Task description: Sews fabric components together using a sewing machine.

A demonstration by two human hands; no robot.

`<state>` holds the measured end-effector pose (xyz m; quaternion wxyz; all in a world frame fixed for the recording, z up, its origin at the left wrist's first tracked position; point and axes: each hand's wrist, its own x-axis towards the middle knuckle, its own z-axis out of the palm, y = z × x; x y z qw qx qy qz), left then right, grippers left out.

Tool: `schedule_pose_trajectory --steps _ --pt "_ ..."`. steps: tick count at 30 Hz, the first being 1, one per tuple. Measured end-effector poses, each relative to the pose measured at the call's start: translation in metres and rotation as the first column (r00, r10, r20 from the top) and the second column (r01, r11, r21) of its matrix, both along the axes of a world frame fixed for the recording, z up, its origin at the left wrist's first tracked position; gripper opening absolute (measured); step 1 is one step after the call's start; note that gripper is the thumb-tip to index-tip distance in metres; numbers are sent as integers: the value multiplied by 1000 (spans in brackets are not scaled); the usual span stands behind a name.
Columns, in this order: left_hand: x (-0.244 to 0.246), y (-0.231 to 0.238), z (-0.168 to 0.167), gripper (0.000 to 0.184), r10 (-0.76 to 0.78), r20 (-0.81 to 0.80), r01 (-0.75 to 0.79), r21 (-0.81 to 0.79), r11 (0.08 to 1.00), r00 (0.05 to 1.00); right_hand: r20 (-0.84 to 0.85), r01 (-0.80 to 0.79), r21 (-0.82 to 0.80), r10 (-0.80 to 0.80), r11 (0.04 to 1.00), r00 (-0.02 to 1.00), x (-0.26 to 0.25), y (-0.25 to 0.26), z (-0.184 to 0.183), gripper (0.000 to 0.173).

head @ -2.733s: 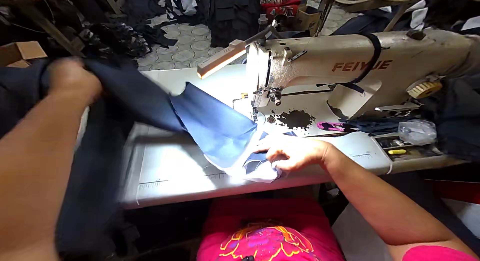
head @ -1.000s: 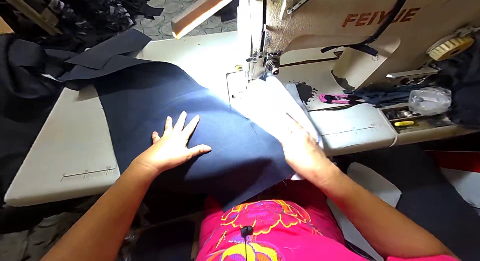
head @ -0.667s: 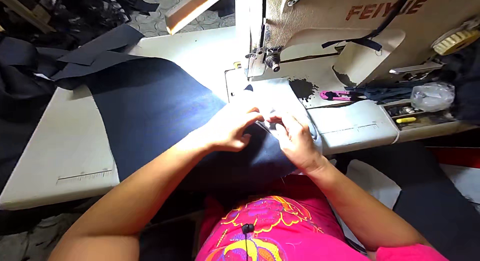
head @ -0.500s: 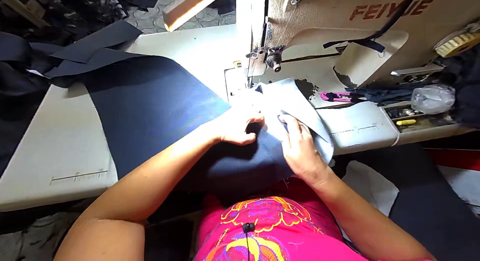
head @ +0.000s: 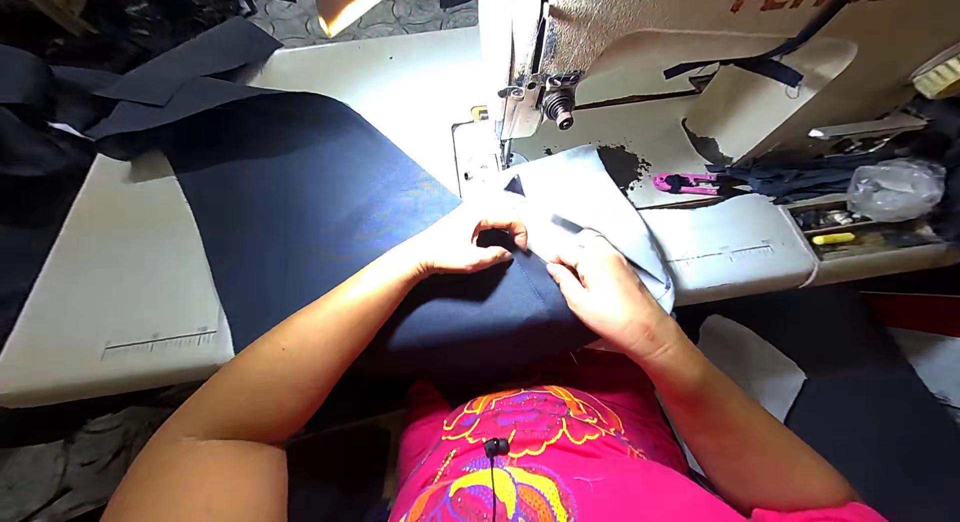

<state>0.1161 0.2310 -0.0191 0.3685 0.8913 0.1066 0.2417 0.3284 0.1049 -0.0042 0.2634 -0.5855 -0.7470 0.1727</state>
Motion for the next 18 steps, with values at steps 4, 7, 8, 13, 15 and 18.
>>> schedule_pose_trajectory --steps 4,7,8,13,15,18 --pt "-1 1 -2 18 -22 5 22 -66 998 1000 32 8 -64 -6 998 999 2 -5 2 26" --pt "1 2 -3 14 -12 -4 12 -38 999 1000 56 -15 -75 19 997 998 2 -7 4 27" --pt "2 2 -3 13 -15 -8 15 -22 1000 1000 69 -25 -74 30 997 997 2 -7 5 27" --pt "2 4 -1 18 -52 -68 52 -6 999 996 95 -24 12 22 1000 995 -9 2 5 24" --pt "3 4 0 19 -57 -80 55 -18 998 995 102 -47 63 40 997 994 -17 6 2 23" --pt "4 4 1 21 -58 -88 57 -8 998 994 178 -85 8 82 996 981 -22 8 3 22"
